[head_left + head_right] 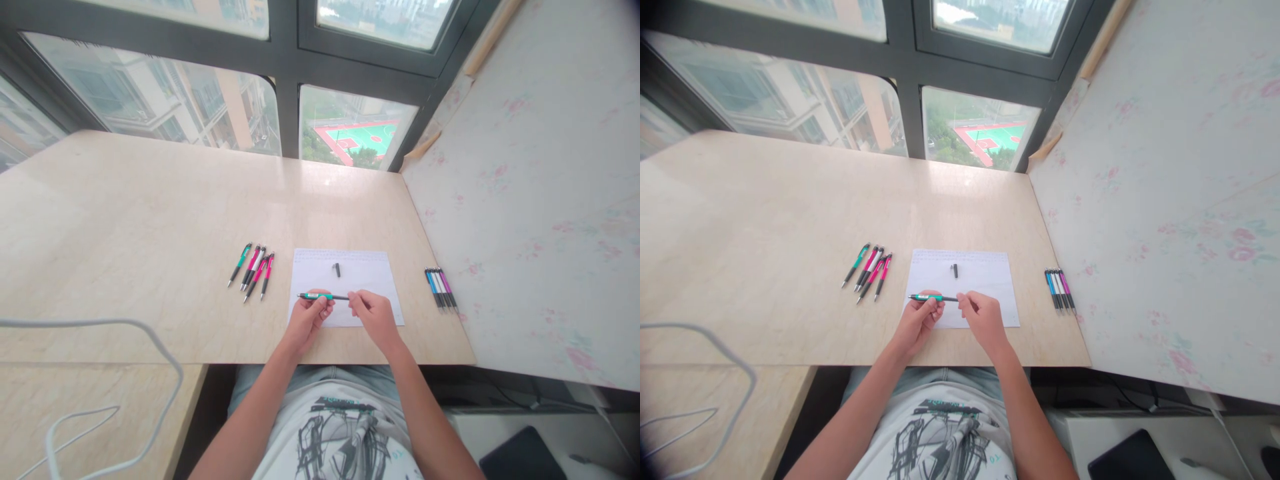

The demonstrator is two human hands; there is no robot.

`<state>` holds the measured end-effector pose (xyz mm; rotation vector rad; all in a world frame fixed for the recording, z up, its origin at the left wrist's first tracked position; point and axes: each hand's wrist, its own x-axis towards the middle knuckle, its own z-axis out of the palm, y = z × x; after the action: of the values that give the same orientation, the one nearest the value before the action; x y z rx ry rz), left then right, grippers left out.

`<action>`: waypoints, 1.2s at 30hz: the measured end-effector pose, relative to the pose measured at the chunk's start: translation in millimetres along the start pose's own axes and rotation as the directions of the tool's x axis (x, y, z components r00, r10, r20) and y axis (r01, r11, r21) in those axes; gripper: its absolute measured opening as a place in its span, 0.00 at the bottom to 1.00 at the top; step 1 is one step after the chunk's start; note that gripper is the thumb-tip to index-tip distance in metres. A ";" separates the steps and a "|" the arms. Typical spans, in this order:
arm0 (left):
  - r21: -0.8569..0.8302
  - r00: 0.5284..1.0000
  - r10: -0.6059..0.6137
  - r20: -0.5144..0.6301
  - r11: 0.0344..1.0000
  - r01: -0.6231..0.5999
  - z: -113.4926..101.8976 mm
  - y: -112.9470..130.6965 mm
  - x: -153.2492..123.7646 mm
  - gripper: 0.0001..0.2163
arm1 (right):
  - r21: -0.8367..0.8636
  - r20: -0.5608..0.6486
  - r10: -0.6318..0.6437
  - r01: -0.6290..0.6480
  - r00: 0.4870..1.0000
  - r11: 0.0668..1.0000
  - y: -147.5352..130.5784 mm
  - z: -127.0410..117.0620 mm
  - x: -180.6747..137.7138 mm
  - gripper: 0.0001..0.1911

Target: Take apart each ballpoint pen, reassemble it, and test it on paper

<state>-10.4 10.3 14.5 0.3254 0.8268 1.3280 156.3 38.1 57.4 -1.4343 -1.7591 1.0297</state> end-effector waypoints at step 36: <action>-0.182 1.000 0.004 -0.020 0.983 -0.008 -4.9 1.1 3.6 0.11 | 0.012 -0.242 0.123 -0.123 0.962 0.992 43.0 -24.0 15.9 0.12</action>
<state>-14.6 12.8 10.7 0.1711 0.7152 1.4034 194.2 62.1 31.6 -1.6150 -1.5133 0.8710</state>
